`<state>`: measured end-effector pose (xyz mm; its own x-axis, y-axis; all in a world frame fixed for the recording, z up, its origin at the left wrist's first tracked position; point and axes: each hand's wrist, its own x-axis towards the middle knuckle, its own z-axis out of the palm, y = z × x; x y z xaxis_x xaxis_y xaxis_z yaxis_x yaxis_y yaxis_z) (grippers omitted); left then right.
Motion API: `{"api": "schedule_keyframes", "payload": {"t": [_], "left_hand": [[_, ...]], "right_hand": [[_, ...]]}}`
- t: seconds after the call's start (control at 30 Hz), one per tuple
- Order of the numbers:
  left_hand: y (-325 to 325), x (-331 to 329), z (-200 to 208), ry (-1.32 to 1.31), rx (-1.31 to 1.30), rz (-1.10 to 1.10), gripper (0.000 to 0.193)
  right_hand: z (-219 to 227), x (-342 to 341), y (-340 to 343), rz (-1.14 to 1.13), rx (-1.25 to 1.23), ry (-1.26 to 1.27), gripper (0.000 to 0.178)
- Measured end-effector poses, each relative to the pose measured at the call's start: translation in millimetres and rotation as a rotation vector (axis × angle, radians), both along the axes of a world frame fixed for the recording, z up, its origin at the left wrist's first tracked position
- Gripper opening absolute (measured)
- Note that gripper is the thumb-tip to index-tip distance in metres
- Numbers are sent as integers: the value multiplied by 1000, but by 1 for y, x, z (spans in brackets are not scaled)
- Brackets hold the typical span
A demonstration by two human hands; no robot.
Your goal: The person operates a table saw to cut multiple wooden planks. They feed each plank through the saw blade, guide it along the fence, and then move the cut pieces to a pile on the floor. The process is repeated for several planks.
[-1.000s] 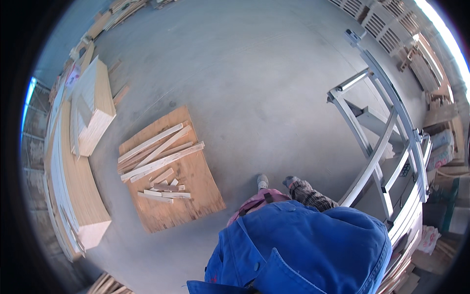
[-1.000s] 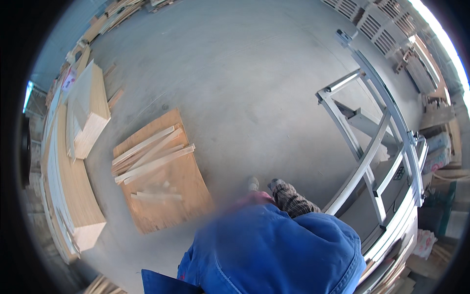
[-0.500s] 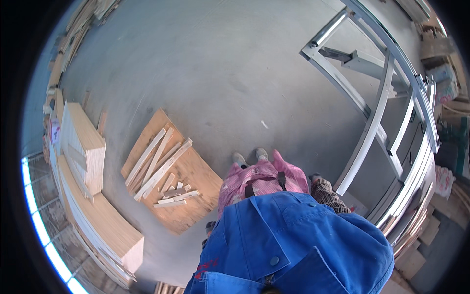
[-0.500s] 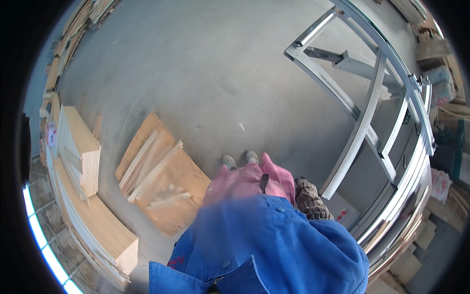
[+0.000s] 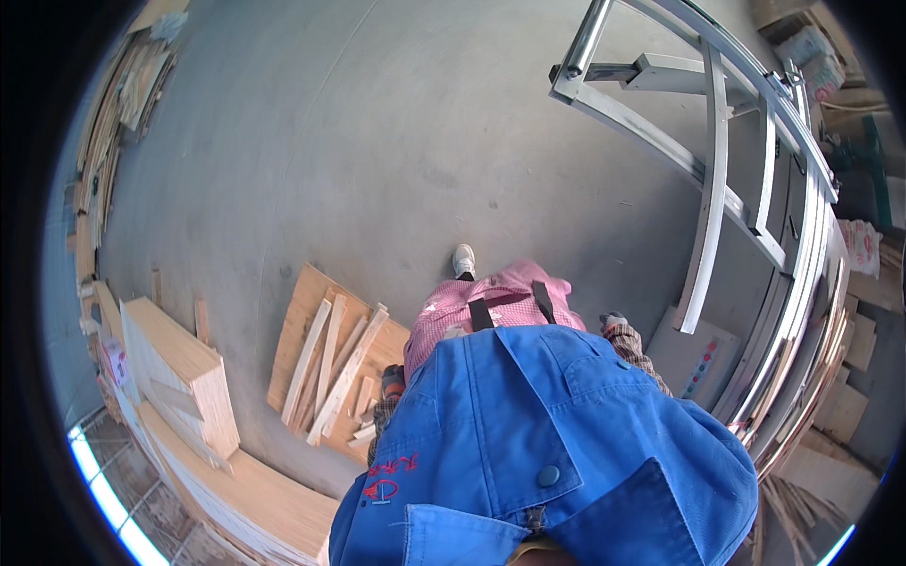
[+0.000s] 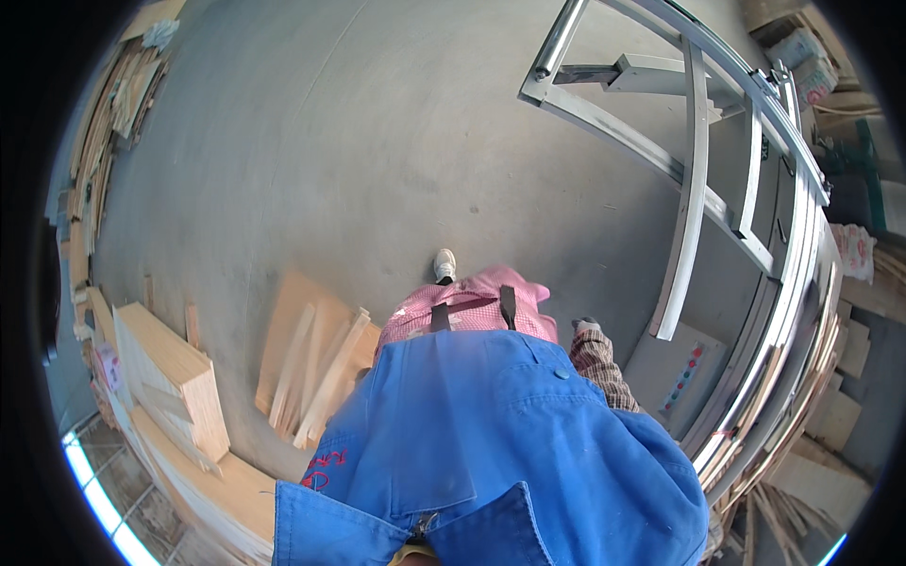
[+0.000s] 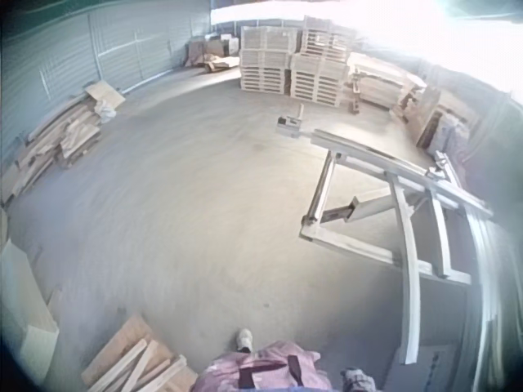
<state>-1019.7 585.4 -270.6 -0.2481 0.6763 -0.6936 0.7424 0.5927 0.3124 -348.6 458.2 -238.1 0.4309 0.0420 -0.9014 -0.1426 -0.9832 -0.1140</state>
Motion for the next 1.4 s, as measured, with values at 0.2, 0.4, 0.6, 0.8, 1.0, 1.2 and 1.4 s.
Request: {"api": "schedule_keyframes", "payload": {"t": [0.2, 0.4, 0.6, 0.8, 1.0, 1.2, 1.4], "left_hand": [[141, -26, 30, -62, 157, 151, 22], [209, -67, 27, 3, 493, -218, 27], [181, -6, 46, 15, 210, -132, 28], [103, 2, 61, 65, 71, -359, 19], [34, 67, 82, 168, -348, -323, 35], [5, 152, 82, 74, -123, -545, 34], [31, 194, 105, 13, -75, -620, 39]], "right_hand": [[7, -79, 25, 0, 48, -96, 32], [20, -103, 27, -112, 14, 55, 29], [32, -111, -9, -454, 18, 24, 45], [47, -99, -69, -515, -50, 64, 37], [23, -52, -172, -648, 33, 94, 33], [34, -4, -290, -868, 46, -34, 22], [36, -12, -363, -991, 6, 14, 22]]}}
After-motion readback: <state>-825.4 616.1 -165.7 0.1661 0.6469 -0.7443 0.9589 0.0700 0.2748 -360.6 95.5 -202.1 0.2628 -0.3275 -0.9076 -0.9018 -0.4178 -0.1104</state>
